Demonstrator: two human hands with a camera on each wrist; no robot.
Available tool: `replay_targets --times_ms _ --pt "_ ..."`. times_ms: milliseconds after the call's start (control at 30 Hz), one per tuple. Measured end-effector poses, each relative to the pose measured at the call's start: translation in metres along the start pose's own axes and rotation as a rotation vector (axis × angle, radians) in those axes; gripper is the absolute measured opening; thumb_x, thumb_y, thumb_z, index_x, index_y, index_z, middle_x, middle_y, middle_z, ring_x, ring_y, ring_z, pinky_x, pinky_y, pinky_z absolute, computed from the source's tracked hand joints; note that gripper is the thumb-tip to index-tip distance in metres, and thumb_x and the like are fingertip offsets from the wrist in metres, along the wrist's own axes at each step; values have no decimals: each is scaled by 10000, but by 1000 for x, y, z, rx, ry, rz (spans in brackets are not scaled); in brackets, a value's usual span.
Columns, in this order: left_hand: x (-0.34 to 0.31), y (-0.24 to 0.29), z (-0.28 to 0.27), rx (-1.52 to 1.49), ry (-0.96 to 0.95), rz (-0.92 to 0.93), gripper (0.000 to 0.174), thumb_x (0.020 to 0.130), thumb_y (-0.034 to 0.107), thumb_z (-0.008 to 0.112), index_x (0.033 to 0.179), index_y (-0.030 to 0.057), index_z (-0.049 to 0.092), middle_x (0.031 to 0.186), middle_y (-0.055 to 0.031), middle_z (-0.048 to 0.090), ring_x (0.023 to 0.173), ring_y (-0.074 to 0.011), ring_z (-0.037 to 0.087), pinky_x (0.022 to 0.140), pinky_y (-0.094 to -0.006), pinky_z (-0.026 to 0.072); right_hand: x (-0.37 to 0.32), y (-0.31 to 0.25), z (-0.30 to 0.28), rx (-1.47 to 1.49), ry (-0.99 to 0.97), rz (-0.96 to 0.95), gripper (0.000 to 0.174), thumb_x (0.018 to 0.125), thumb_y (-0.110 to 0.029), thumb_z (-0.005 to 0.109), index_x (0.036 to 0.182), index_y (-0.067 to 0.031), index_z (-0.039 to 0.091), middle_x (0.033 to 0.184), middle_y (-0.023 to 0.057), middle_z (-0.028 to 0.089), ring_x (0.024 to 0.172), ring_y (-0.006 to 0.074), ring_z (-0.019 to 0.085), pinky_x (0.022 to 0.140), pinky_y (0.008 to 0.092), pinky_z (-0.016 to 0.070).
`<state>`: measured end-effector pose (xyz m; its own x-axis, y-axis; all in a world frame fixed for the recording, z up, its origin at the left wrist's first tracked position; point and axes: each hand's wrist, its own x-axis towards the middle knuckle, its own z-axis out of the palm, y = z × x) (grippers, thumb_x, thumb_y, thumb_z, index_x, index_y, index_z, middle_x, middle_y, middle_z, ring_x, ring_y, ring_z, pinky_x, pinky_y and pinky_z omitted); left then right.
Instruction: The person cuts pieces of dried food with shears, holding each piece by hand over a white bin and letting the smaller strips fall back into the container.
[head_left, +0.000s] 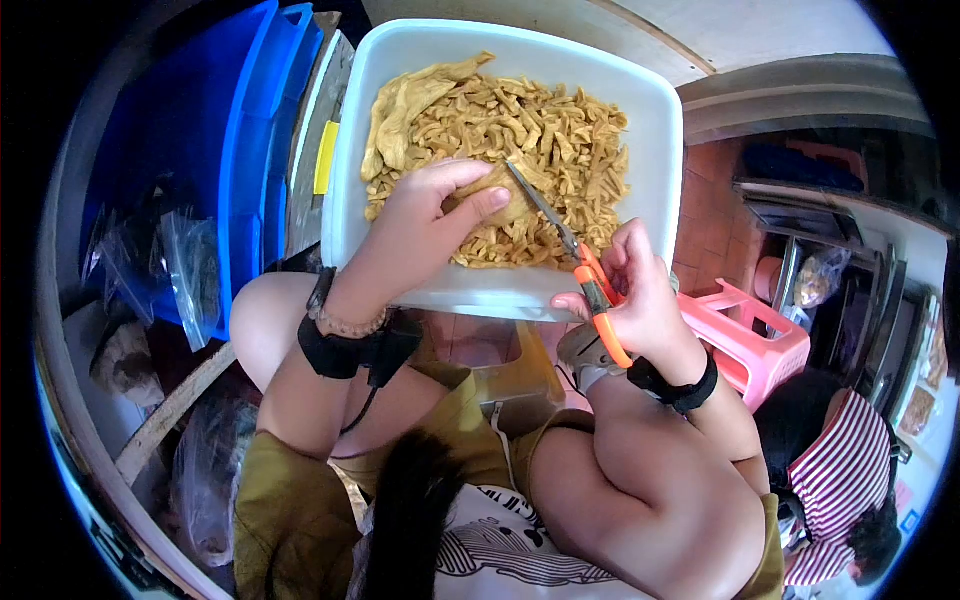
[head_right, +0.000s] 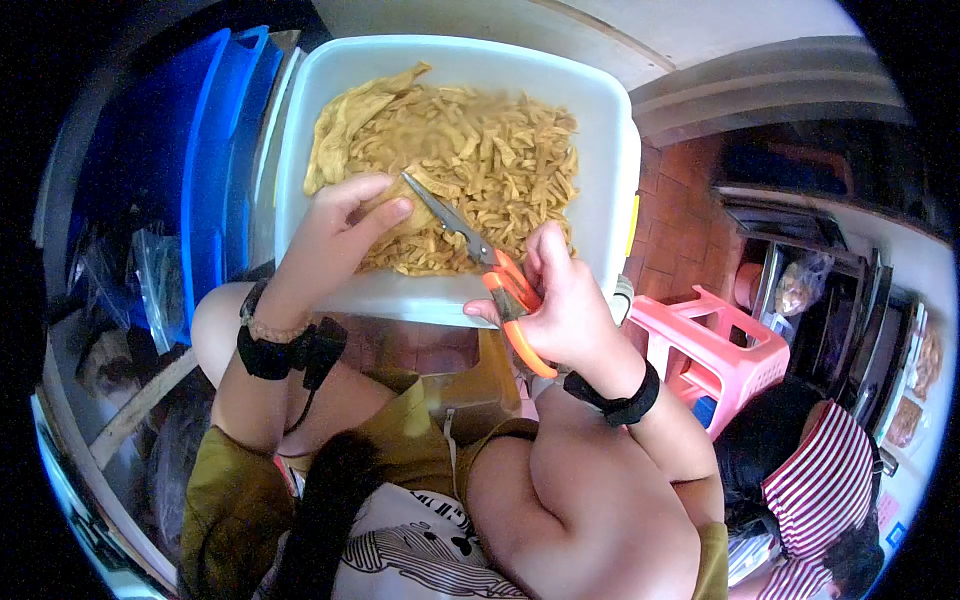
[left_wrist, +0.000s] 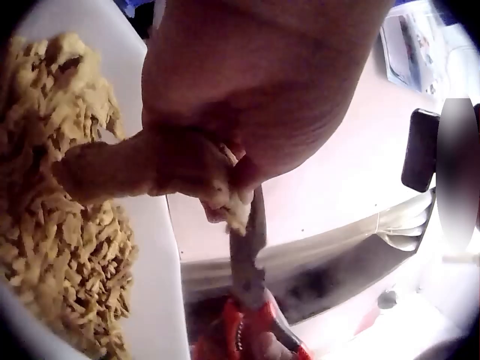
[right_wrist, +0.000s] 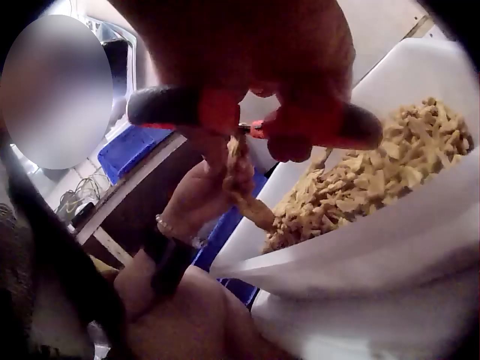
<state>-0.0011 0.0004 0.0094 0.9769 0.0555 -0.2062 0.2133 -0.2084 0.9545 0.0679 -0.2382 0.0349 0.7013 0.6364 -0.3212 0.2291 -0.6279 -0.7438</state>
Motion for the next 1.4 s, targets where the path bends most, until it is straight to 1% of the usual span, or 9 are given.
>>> replay_targets --times_ms 100,367,533,800,900,967,1067,1200,1400 --pt "3 -10 5 40 150 168 220 908 182 622 962 -31 625 762 -16 542 729 -76 476 646 -250 396 -1 7 4 -6 25 -45 669 614 -360 890 871 -61 348 620 55 423 509 140 392 459 286 355" --pt "0 -3 21 274 8 333 190 832 169 652 891 -11 655 806 -155 594 761 -304 547 702 -371 436 2 -4 -3 -202 -53 -81 737 639 -493 826 969 -55 332 728 159 548 651 361 598 584 397 471" --pt "2 -5 17 283 33 359 188 822 157 663 898 -15 657 797 -146 600 771 -294 554 711 -370 439 0 -4 -1 -141 -49 32 741 631 -483 833 970 -52 334 734 165 557 673 382 602 609 408 476" --pt "4 -6 11 448 170 244 216 819 172 680 937 -9 665 821 -139 623 780 -275 582 699 -345 469 -4 0 0 -92 61 167 681 640 -325 880 943 -69 328 671 64 500 620 152 591 522 287 439" --pt "4 -12 10 131 234 71 244 868 169 653 1042 -2 645 835 -98 630 807 -178 594 702 -287 471 -6 7 -3 -63 170 -65 684 642 -335 878 944 -72 322 670 58 503 597 167 572 530 284 446" --pt "6 -19 7 -432 146 -51 308 902 148 623 1180 19 593 884 -66 629 800 -107 575 708 -244 469 -3 7 -5 -55 197 -170 690 650 -358 868 953 -72 318 679 63 496 610 195 572 549 299 455" --pt "10 -11 7 -379 183 227 415 893 107 631 1269 32 473 893 -56 629 755 -86 557 702 -235 470 -6 7 -7 -125 164 -165 715 644 -397 862 965 -63 317 702 82 504 635 233 576 571 325 463" --pt "4 -10 11 -587 182 110 385 871 66 648 1171 49 407 966 -79 621 792 -85 561 703 -232 466 -8 6 -3 -163 71 -134 757 622 -443 860 971 -51 315 730 113 516 649 265 574 587 351 469" --pt "0 -8 12 -381 22 18 385 855 -27 632 975 129 302 954 -35 583 877 -84 545 721 -215 447 -7 5 -1 -165 22 -123 771 617 -465 856 967 -42 315 761 140 526 658 286 577 605 364 473"
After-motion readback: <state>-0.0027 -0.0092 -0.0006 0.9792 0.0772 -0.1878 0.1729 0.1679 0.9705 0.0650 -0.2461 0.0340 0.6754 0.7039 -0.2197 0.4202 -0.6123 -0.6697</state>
